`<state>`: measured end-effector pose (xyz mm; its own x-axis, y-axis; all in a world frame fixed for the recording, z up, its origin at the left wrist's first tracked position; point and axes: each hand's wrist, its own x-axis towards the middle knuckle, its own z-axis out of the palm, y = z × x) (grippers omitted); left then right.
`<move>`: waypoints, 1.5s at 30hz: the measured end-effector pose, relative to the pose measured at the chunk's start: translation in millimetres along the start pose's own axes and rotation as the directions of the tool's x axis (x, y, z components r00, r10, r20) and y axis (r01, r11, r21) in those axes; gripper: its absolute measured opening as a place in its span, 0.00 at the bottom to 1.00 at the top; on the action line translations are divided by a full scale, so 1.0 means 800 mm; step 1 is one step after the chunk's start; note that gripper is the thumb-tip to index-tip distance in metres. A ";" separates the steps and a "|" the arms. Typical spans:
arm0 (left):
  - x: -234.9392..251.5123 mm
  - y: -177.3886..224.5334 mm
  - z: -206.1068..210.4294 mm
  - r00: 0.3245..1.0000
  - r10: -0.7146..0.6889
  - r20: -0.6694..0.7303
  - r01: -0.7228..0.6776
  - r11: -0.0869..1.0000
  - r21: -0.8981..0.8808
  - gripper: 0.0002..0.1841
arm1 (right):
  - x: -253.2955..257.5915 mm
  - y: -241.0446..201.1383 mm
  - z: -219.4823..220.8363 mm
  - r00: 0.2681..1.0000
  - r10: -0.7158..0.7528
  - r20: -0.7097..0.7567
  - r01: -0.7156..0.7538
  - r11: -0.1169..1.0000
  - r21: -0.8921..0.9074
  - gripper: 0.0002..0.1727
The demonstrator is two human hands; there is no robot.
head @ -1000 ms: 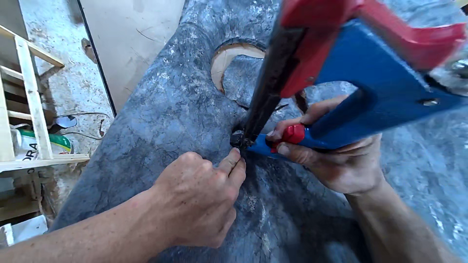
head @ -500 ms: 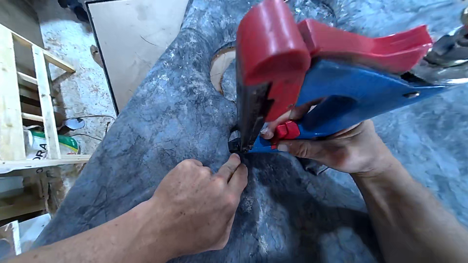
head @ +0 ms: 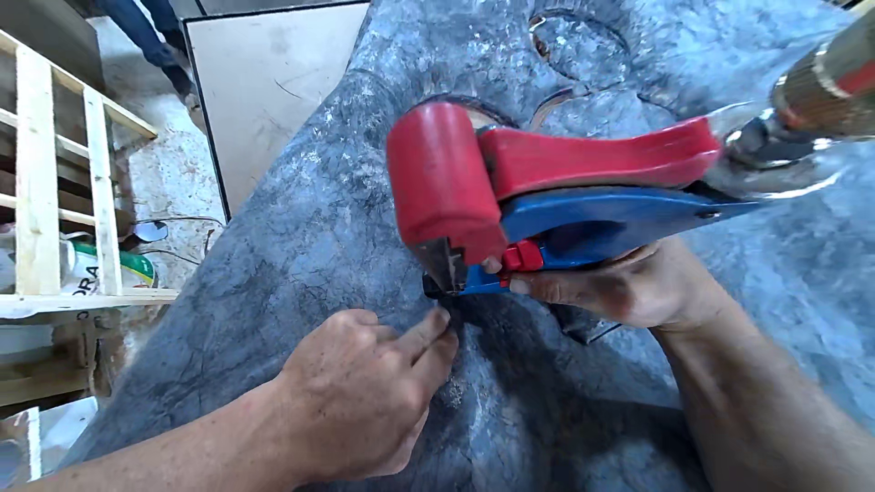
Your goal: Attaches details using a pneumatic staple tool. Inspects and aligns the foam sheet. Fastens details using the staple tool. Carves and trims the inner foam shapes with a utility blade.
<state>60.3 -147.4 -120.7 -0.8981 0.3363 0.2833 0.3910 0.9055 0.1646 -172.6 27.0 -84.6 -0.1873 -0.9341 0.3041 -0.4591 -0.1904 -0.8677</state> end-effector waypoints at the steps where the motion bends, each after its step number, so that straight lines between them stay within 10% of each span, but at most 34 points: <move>1: -0.004 0.000 -0.001 0.999 0.023 -0.023 -0.024 0.999 -0.022 0.21 | 0.002 -0.002 -0.003 1.000 0.003 0.015 -0.003 1.000 0.002 0.22; 27: -0.003 0.030 0.005 0.988 -0.152 0.009 0.151 0.987 0.055 0.23 | 0.017 0.012 -0.011 0.992 0.015 0.128 -0.032 0.991 0.130 0.20; 35: -0.022 0.036 0.003 0.969 -0.151 -0.194 0.168 0.983 0.077 0.17 | 0.022 0.000 -0.026 0.979 -0.004 0.204 -0.007 0.999 0.050 0.20; 45: -0.014 0.047 0.009 0.974 -0.227 -0.004 0.225 0.964 0.138 0.29 | 0.045 0.007 -0.017 0.963 0.011 0.268 -0.047 0.990 0.129 0.17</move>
<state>83.9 -115.3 -124.6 -0.9625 0.1210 0.2428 0.1470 0.9848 0.0920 -194.0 -3.4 -73.5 0.0476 -0.9829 0.1780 -0.3335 -0.1836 -0.9247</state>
